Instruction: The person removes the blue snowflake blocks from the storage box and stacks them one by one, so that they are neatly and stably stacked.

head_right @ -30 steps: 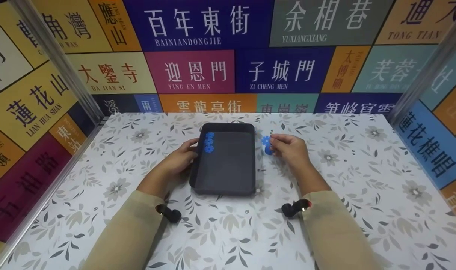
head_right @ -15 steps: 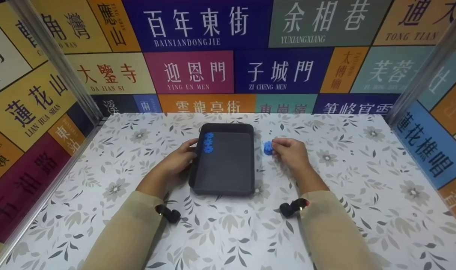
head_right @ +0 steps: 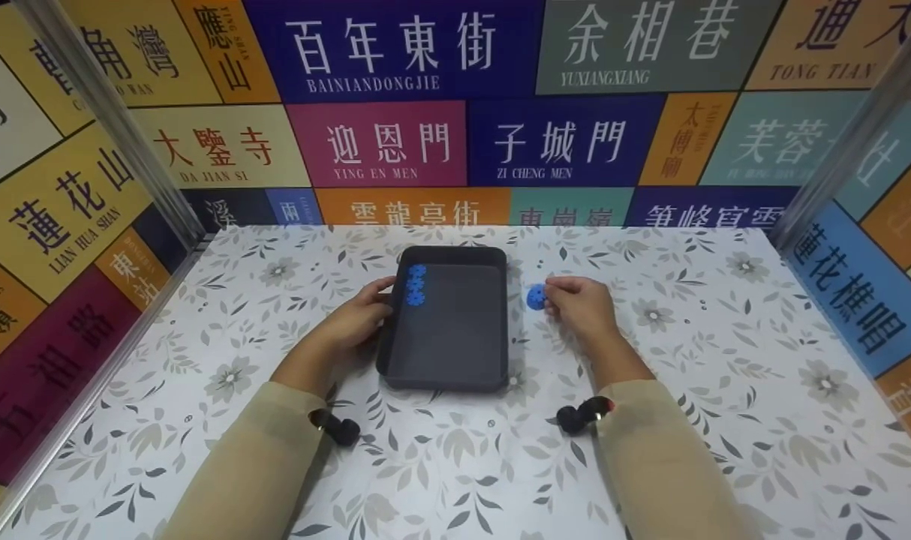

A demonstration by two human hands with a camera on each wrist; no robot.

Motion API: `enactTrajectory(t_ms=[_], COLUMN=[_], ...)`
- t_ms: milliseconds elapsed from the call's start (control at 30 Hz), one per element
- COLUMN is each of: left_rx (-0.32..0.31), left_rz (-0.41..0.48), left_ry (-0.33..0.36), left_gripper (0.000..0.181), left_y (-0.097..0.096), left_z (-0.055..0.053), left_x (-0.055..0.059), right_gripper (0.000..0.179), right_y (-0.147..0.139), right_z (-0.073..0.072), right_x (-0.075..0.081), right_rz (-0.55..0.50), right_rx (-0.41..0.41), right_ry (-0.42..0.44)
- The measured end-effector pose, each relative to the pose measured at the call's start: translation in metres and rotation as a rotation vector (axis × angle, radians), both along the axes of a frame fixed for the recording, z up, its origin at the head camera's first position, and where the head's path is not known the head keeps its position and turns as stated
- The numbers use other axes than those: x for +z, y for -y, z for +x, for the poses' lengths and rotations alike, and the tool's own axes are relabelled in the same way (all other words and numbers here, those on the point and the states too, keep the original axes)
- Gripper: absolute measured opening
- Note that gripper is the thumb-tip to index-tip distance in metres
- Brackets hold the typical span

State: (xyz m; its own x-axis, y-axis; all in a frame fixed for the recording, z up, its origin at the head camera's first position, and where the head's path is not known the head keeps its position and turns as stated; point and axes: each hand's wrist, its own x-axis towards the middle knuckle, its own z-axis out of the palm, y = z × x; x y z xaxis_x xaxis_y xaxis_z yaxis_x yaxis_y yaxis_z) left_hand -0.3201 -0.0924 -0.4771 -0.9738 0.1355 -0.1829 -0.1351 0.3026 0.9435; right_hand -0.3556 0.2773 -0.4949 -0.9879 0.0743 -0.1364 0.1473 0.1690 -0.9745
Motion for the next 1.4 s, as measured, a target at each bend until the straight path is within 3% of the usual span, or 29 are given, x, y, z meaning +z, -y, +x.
enactTrajectory(t_ms=[367,700,1033,1400], left_rx=[0.022,-0.002,0.015,0.002], left_rz=[0.0,-0.026,0.027,0.017], left_ry=[0.018,0.001,0.004,-0.015], left_gripper=[0.069,0.069,0.07,0.069], left_y=[0.0,0.001,0.0,-0.001], left_z=[0.001,0.0,-0.002,-0.001], left_x=[0.001,0.0,-0.003,-0.002], right_gripper=[0.043,0.042,0.045,0.046], right_y=[0.0,0.001,0.001,0.008], right_z=[-0.002,-0.002,-0.001,0.006], right_x=[0.004,0.003,0.004,0.011], right_rz=[0.085,0.077,0.053,-0.011], right_rx=[-0.012,-0.015,-0.013,-0.064], right_ry=[0.07,0.087,0.066,0.038])
